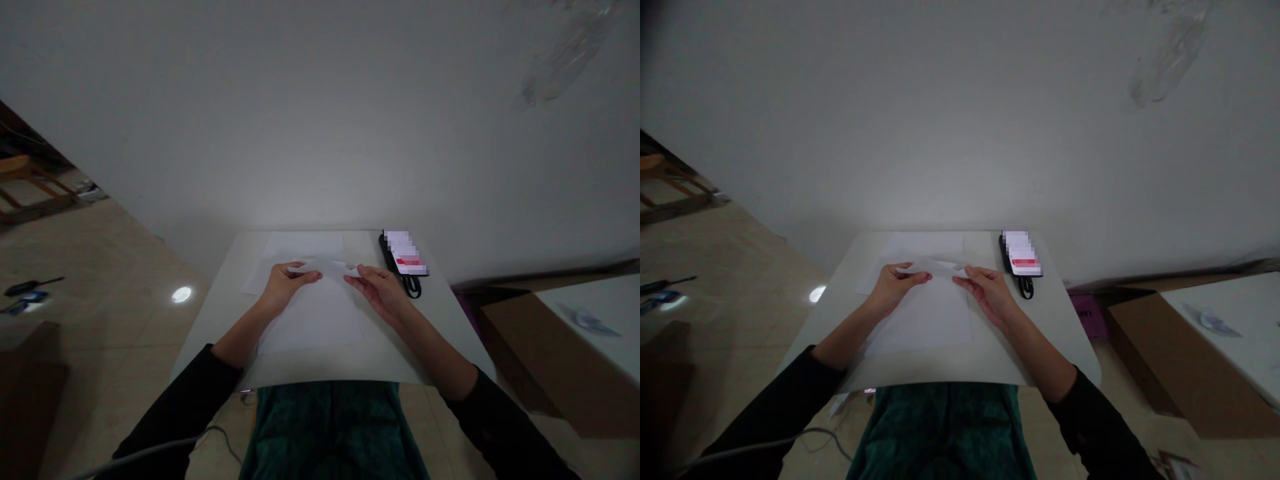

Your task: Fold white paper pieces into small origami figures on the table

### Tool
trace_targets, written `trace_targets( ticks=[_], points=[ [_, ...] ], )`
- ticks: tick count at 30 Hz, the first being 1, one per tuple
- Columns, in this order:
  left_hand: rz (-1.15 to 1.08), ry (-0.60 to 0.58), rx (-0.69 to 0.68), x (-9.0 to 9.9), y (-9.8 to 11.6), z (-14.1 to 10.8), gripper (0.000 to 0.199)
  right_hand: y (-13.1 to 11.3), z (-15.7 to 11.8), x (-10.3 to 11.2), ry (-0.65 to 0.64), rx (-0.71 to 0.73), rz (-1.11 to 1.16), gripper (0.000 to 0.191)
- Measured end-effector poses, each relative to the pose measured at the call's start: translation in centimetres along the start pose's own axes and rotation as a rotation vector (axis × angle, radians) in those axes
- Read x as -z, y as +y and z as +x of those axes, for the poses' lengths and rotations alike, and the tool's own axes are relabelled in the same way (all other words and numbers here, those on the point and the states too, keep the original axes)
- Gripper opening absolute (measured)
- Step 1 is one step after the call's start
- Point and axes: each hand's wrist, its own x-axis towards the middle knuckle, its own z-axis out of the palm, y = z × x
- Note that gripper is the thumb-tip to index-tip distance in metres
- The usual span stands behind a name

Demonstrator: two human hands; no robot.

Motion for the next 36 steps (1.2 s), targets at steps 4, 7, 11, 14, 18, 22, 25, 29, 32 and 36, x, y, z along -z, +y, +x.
trace_targets(
  ticks=[4, 7, 11, 14, 18, 22, 25, 29, 32, 36],
  points=[
    [0.082, -0.027, -0.024, 0.2, 0.3, -0.2, 0.03, 0.1, 0.1, 0.0, 0.044, 0.035, -0.054, 0.023],
    [0.128, -0.024, -0.049, 0.3, 0.4, -0.2, 0.029, 0.0, 0.0, -0.3, 0.103, 0.162, -0.1, 0.023],
    [0.102, 0.005, -0.063, 0.1, 0.4, -0.2, 0.028, -0.4, -0.6, -0.6, 0.097, 0.34, -0.259, 0.014],
    [0.069, 0.041, -0.059, 0.0, 0.4, -0.1, 0.03, -0.5, -0.9, -0.6, 0.073, 0.445, -0.445, 0.009],
    [0.066, 0.064, -0.053, -0.2, 0.6, -0.2, 0.032, -0.3, -1.1, -0.4, 0.086, 0.503, -0.56, 0.022],
    [0.082, 0.067, -0.066, -0.4, 0.6, -0.4, 0.032, 0.2, -1.0, -0.2, 0.156, 0.503, -0.605, 0.017],
    [0.078, 0.091, -0.08, -0.6, 0.5, -0.5, 0.029, 0.4, -0.8, -0.3, 0.131, 0.452, -0.533, 0.011],
    [0.083, 0.093, -0.074, -0.8, 0.4, -0.8, 0.026, 0.3, -0.5, -0.4, 0.041, 0.416, -0.48, 0.01],
    [0.096, 0.077, -0.07, -0.9, 0.5, -1.1, 0.026, 0.3, -0.4, -0.3, 0.019, 0.441, -0.561, 0.014],
    [0.101, 0.084, -0.081, -1.0, 0.5, -1.2, 0.029, 0.5, -0.4, -0.2, 0.062, 0.487, -0.605, 0.017]
  ],
)
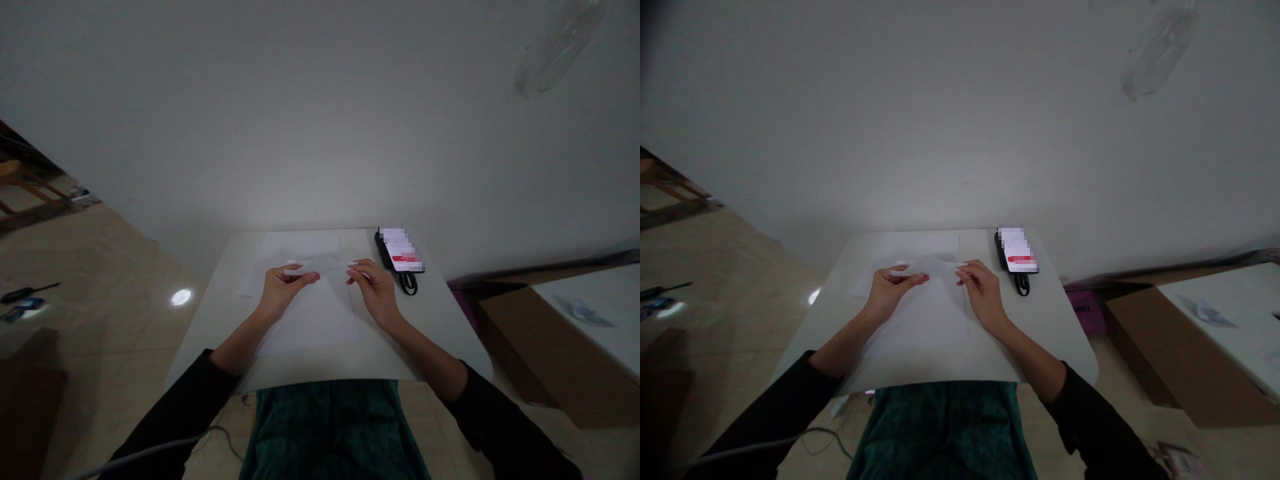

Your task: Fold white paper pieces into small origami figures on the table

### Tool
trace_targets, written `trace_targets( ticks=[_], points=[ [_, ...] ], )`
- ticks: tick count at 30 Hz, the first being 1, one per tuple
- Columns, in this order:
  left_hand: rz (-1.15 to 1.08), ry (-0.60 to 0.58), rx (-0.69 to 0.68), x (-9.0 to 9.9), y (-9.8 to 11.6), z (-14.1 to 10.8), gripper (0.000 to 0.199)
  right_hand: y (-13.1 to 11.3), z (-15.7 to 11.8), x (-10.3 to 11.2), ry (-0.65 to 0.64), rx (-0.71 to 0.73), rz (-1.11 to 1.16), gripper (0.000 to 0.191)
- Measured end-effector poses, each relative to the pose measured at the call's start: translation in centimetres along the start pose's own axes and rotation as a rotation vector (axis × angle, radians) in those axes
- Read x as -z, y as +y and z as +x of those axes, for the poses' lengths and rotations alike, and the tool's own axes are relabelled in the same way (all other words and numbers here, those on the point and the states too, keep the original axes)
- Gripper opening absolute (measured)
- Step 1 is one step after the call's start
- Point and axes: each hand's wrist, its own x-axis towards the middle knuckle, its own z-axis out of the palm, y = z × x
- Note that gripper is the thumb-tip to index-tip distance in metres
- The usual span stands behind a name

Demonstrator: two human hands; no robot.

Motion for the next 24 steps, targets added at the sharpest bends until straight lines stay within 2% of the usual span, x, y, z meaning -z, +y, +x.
trace_targets(
  ticks=[3, 6, 8, 10, 12, 18, 24],
  points=[
    [-0.011, 0.016, 0.004, -0.1, -0.1, 0.0, 0.032, 0.3, 0.0, -0.3, 0.068, -0.045, 0.07, 0.015],
    [-0.028, 0.017, 0.024, -0.5, -0.2, -0.2, 0.034, 0.5, -0.1, -0.8, 0.113, -0.193, 0.27, 0.018],
    [-0.023, -0.011, 0.039, -0.7, -0.1, -0.4, 0.034, 0.5, -0.1, -1.0, 0.128, -0.299, 0.406, 0.023],
    [-0.007, -0.053, 0.047, -1.0, 0.0, -0.7, 0.034, 0.3, -0.1, -1.2, 0.144, -0.345, 0.48, 0.028],
    [0.005, -0.067, 0.038, -1.2, 0.1, -0.9, 0.034, 0.2, -0.1, -1.2, 0.162, -0.328, 0.498, 0.027],
    [-0.026, 0.045, 0.037, -1.0, -0.1, -0.4, 0.035, 0.2, 0.2, -0.8, 0.16, -0.25, 0.403, 0.019],
    [-0.013, 0.034, 0.031, -0.9, -0.1, -0.4, 0.03, 1.0, 0.2, -0.4, 0.093, -0.213, 0.334, 0.012]
  ],
)
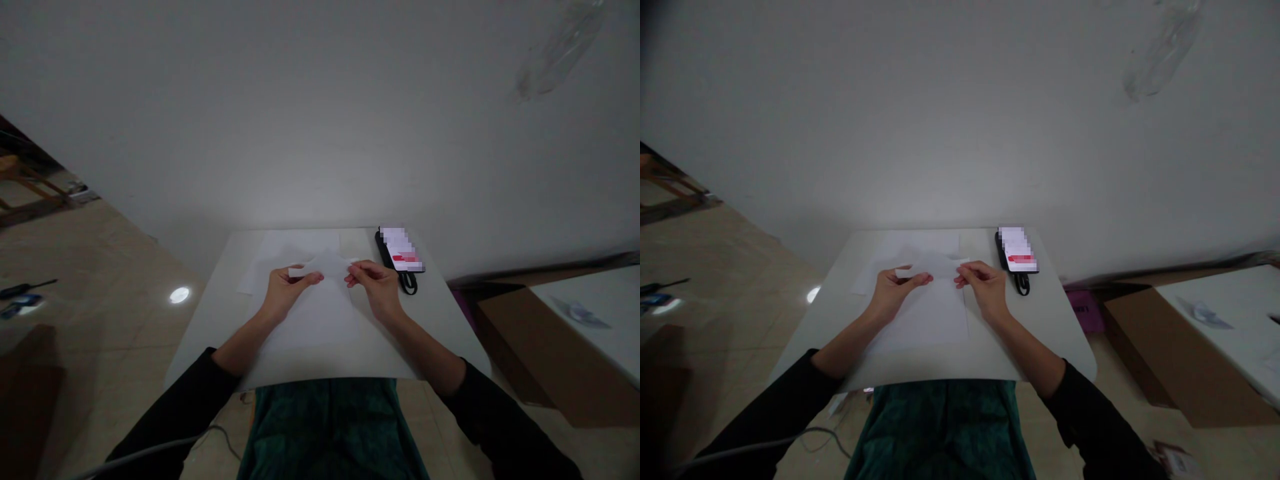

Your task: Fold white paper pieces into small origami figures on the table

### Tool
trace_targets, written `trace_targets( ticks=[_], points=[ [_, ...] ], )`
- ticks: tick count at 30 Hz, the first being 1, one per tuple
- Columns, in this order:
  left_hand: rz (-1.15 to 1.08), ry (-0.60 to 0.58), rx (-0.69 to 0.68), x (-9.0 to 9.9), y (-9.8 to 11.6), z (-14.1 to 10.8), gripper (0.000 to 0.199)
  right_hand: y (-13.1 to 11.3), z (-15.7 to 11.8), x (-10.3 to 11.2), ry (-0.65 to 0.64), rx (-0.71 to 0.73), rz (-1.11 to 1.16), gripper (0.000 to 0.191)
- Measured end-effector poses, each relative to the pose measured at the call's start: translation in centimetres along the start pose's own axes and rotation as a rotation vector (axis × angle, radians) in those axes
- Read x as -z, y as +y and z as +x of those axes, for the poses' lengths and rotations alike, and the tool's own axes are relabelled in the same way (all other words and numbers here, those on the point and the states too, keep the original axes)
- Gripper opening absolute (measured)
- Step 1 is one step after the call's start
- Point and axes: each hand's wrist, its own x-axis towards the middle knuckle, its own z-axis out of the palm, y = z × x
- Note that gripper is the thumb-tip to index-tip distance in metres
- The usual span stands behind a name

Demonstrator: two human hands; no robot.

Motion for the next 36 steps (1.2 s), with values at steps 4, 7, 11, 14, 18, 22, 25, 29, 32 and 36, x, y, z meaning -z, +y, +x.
trace_targets(
  ticks=[4, 7, 11, 14, 18, 22, 25, 29, 32, 36],
  points=[
    [0.028, -0.029, -0.055, 0.0, 0.4, -0.2, 0.027, 0.3, 0.0, 0.3, -0.096, 0.04, -0.04, 0.012],
    [0.025, -0.034, -0.05, 0.0, 0.3, -0.1, 0.028, 0.4, -0.1, 0.3, -0.094, 0.03, -0.056, 0.013],
    [-0.017, -0.015, -0.028, 0.1, -0.3, 0.2, 0.032, 0.1, -0.2, 0.2, -0.013, 0.019, -0.054, 0.011],
    [-0.072, 0.003, -0.031, 0.3, -0.3, 0.4, 0.035, -0.3, -0.2, 0.0, 0.025, 0.021, -0.045, 0.01],
    [-0.201, -0.067, -0.039, 0.4, 0.2, 0.5, 0.034, -0.4, 0.0, 0.1, 0.043, 0.025, -0.027, 0.009],
    [-0.347, -0.082, -0.037, 0.2, 0.8, 0.5, 0.034, -0.1, 0.3, 0.2, 0.064, 0.063, -0.009, 0.007],
    [-0.404, -0.07, -0.026, 0.1, 1.0, 0.5, 0.032, 0.0, 0.3, 0.3, 0.064, 0.098, -0.025, 0.006],
    [-0.473, -0.071, 0.052, 0.3, 1.1, 0.5, 0.028, -0.1, 0.2, 0.4, 0.065, 0.156, -0.07, 0.004],
    [-0.475, -0.077, 0.127, 0.4, 1.2, 0.6, 0.028, -0.5, 0.2, 0.4, 0.067, 0.191, -0.128, 0.002],
    [-0.399, -0.025, 0.072, 0.5, 1.2, 0.7, 0.036, -1.0, 0.0, 0.4, 0.063, 0.231, -0.177, 0.002]
  ],
)
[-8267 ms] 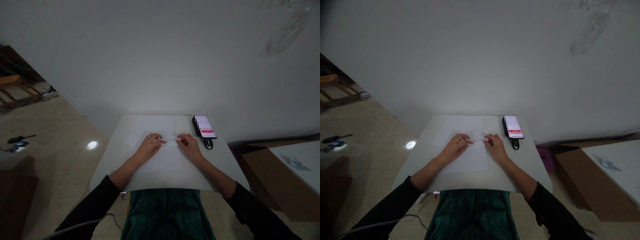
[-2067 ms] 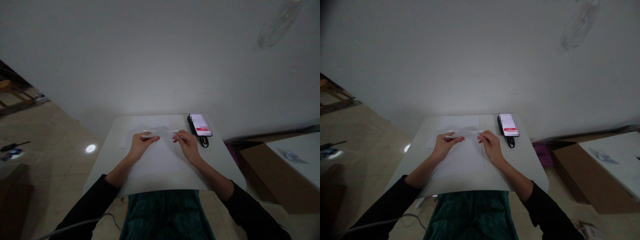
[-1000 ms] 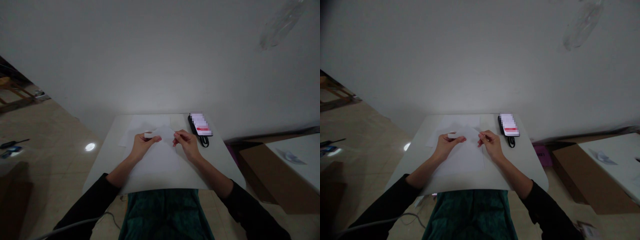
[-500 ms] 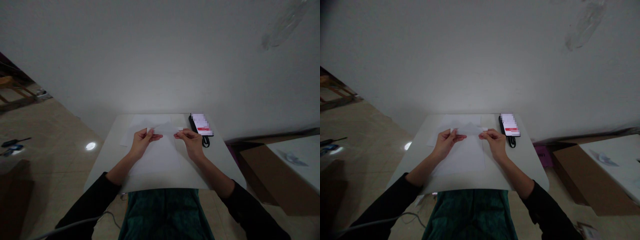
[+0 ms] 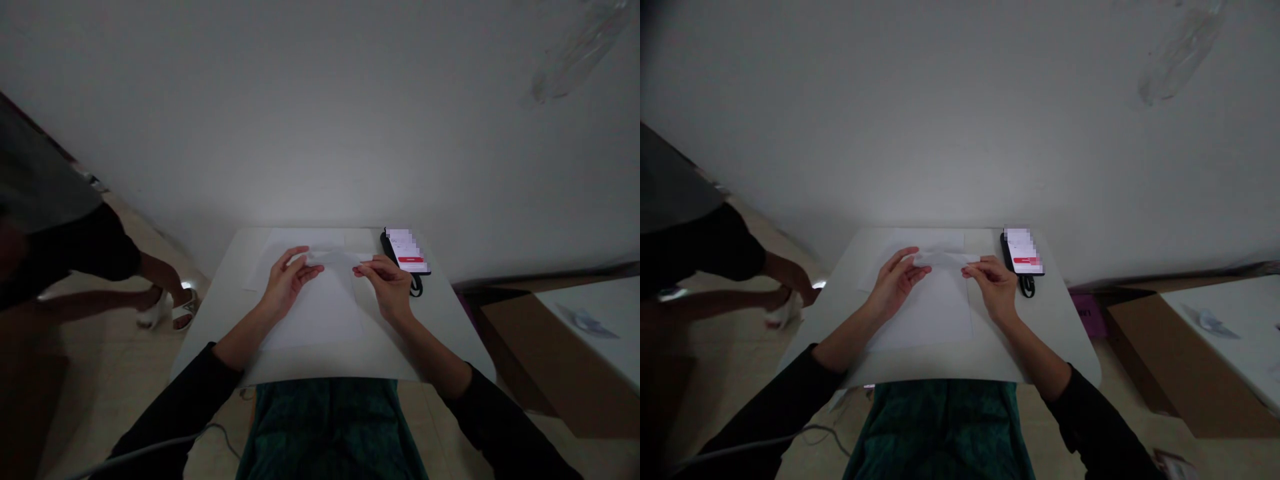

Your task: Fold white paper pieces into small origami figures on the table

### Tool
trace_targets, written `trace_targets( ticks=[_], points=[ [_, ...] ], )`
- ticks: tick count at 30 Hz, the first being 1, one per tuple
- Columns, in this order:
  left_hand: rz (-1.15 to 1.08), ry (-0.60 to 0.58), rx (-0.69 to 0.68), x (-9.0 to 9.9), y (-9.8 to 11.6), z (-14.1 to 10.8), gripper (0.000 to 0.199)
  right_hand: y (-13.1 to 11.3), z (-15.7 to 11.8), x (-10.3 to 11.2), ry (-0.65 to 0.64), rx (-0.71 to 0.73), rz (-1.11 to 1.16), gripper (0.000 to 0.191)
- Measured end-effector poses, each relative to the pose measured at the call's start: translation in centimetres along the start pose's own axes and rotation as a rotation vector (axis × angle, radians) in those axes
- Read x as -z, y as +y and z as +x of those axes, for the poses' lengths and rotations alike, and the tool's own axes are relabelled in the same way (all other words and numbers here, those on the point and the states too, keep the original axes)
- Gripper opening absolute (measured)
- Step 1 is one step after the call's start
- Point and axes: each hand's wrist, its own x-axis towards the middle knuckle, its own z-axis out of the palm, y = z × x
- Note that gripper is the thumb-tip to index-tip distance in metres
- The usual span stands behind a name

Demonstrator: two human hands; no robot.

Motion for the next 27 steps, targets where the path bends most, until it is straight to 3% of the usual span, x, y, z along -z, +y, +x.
trace_targets(
  ticks=[5, 12, 19, 23, 27],
  points=[
    [0.187, 0.095, -0.205, 0.2, -0.2, 0.0, 0.039, -0.2, -0.1, -0.1, 0.008, -0.008, 0.012, 0.002],
    [0.384, 0.101, -0.408, -0.1, -0.5, -0.9, 0.034, -0.3, 0.0, -0.1, 0.028, 0.018, 0.014, 0.003],
    [0.854, 0.255, -0.86, 0.8, 0.1, -0.5, 0.015, -0.4, -0.2, -0.2, 0.022, 0.012, -0.034, 0.002],
    [0.918, 0.248, -0.864, 1.3, -0.1, -0.2, 0.009, -0.6, -0.2, -0.1, 0.018, 0.017, -0.015, 0.002],
    [0.753, 0.117, -0.706, 1.4, -0.5, 0.3, 0.009, -0.8, -0.1, -0.1, 0.01, 0.017, -0.044, 0.001]
  ],
)
